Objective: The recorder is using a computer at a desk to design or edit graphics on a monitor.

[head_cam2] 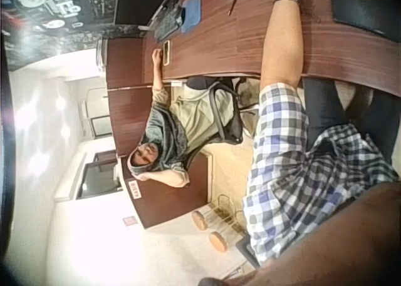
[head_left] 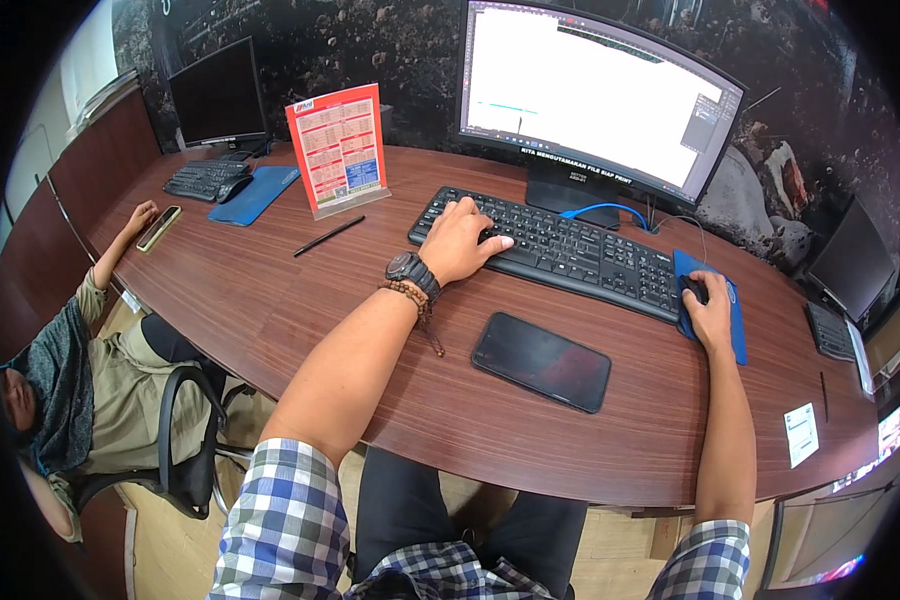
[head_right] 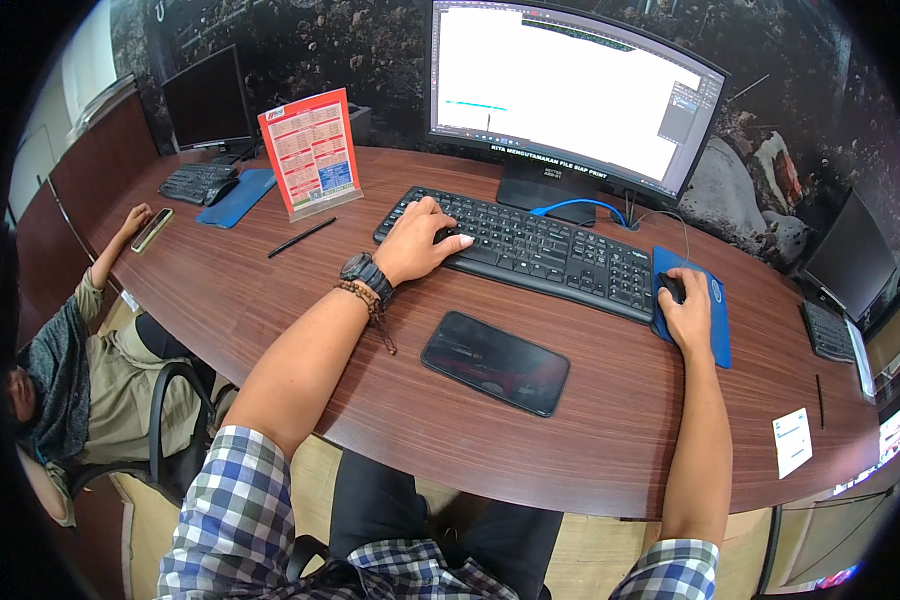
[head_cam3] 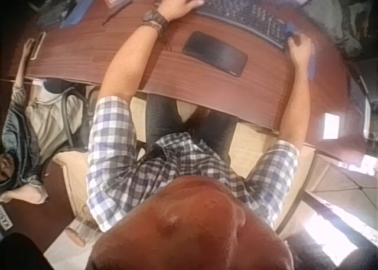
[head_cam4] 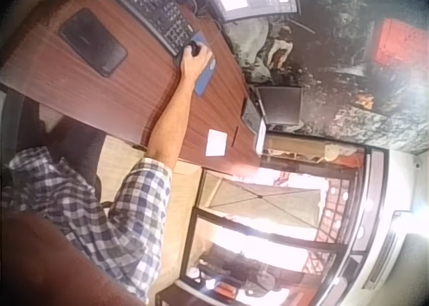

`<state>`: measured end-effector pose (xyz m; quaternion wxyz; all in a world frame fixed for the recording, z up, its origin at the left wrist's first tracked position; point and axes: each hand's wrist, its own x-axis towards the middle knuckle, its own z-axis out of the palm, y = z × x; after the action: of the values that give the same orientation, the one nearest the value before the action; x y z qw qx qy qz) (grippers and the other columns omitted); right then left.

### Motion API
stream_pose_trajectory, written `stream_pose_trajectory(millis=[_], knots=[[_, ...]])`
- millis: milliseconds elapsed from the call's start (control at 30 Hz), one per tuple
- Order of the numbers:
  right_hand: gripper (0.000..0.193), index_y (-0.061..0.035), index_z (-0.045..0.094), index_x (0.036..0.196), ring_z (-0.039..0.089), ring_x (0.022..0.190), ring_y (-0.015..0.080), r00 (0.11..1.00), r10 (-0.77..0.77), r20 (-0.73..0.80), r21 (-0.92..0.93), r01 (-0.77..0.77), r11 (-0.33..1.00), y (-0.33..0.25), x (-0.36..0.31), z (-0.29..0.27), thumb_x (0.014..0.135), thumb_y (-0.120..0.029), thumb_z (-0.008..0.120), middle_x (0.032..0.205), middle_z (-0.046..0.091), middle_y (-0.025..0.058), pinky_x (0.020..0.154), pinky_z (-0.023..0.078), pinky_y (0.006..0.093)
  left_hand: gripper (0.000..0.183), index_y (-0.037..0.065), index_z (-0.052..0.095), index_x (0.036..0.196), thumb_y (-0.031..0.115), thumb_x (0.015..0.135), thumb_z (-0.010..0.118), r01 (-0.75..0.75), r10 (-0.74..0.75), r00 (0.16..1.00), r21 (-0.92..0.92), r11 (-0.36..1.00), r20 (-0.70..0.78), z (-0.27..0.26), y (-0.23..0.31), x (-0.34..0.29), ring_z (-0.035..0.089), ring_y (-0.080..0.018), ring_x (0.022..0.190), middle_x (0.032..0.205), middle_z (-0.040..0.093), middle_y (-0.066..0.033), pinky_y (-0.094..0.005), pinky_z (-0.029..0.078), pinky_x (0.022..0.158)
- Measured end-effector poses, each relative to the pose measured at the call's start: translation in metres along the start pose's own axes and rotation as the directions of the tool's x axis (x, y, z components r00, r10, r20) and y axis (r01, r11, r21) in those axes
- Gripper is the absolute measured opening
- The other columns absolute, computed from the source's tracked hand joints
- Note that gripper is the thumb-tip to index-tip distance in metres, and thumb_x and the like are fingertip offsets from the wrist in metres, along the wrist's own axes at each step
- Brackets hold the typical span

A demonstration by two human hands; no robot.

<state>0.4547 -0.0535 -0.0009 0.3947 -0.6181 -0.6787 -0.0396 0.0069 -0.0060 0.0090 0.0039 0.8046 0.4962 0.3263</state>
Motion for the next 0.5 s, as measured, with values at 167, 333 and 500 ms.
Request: stream_pose_trajectory(millis=[167, 333, 500], knots=[[0.031, -0.0034, 0.065, 0.110, 0.059, 0.108, 0.0346, 1.000, 0.003, -0.004, -0.009, -0.003, 1.000, 0.0000, -0.0007, 0.0008, 0.082, -0.014, 0.069, 0.111, 0.059, 0.0157, 0.096, 0.046, 0.0406, 0.051, -0.004, 0.073, 0.110, 0.044, 0.093, 0.070, 0.002, -0.002, 1.000, -0.001, 1.000, 0.001, 0.0004, 0.0000, 0.0000, 0.055, -0.0329, 0.108, 0.105, 0.059, -0.0158, -0.0423, 0.046, 0.096], [0.030, -0.0027, 0.066, 0.110, 0.060, 0.108, 0.0345, 1.000, -0.006, 0.000, -0.003, 0.006, 1.000, -0.0001, -0.0002, -0.0003, 0.082, -0.014, 0.068, 0.112, 0.060, 0.0155, 0.096, 0.047, 0.0404, 0.051, -0.005, 0.073, 0.111, 0.044, 0.093, 0.070, 0.000, 0.000, 1.000, 0.006, 1.000, 0.001, -0.0011, 0.0017, -0.0002, 0.055, -0.0329, 0.108, 0.105, 0.059, -0.0158, -0.0422, 0.046, 0.096], [0.030, -0.0024, 0.066, 0.109, 0.060, 0.108, 0.0345, 1.000, -0.013, -0.007, -0.001, 0.013, 1.000, 0.0006, 0.0001, 0.0005, 0.081, -0.014, 0.069, 0.111, 0.060, 0.0156, 0.096, 0.047, 0.0404, 0.052, -0.005, 0.073, 0.111, 0.044, 0.093, 0.070, -0.001, 0.001, 1.000, 0.009, 1.000, 0.009, 0.0002, 0.0001, 0.0005, 0.054, -0.0328, 0.108, 0.105, 0.059, -0.0160, -0.0423, 0.045, 0.096]])
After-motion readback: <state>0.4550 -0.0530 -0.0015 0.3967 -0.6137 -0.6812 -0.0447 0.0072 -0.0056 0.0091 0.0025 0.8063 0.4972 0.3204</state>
